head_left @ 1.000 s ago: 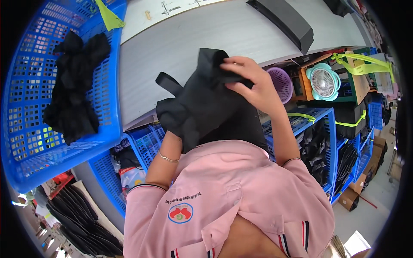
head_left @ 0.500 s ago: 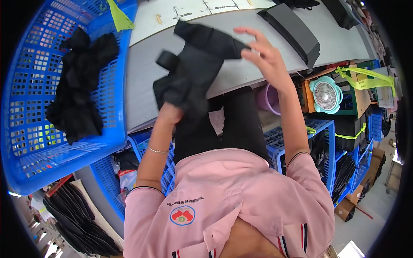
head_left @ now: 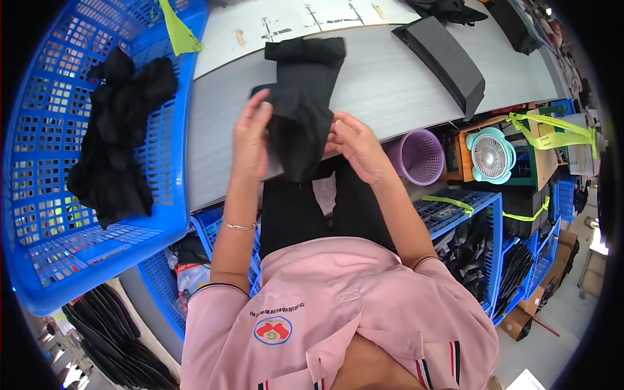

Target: Inspecting and sorting black foam and fabric components at a manufacturing workstation.

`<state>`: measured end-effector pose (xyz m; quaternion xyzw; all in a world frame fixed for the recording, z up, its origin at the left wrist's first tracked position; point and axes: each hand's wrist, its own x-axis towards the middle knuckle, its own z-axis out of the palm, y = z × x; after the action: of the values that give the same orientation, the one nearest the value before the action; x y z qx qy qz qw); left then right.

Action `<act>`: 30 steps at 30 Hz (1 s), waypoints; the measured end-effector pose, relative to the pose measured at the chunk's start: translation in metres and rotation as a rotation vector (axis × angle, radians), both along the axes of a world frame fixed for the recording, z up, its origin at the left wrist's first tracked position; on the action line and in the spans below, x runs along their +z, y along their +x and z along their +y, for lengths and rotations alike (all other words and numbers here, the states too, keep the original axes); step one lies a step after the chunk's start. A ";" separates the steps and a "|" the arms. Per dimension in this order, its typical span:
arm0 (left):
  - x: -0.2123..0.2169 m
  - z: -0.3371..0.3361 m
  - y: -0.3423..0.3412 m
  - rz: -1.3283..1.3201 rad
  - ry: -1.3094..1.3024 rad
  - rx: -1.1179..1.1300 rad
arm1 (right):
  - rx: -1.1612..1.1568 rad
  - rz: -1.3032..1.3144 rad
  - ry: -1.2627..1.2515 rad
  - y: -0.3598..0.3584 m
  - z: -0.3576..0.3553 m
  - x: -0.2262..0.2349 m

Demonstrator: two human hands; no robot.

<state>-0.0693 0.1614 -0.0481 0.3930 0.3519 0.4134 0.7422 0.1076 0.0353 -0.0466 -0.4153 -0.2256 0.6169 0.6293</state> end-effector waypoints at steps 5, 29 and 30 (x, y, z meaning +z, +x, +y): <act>0.008 -0.024 0.038 -0.317 -0.366 -0.261 | -0.033 0.164 -0.030 0.016 0.004 -0.004; 0.033 -0.009 0.055 -0.094 0.321 -0.294 | -0.217 -0.344 0.158 0.034 0.004 0.033; 0.025 0.001 0.056 0.157 0.580 -0.083 | -0.416 -0.655 0.104 0.044 0.006 0.026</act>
<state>-0.0129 0.1622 -0.0233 0.6333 0.2592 0.4342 0.5859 0.1516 0.0410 -0.0208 -0.5946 -0.3567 0.2986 0.6558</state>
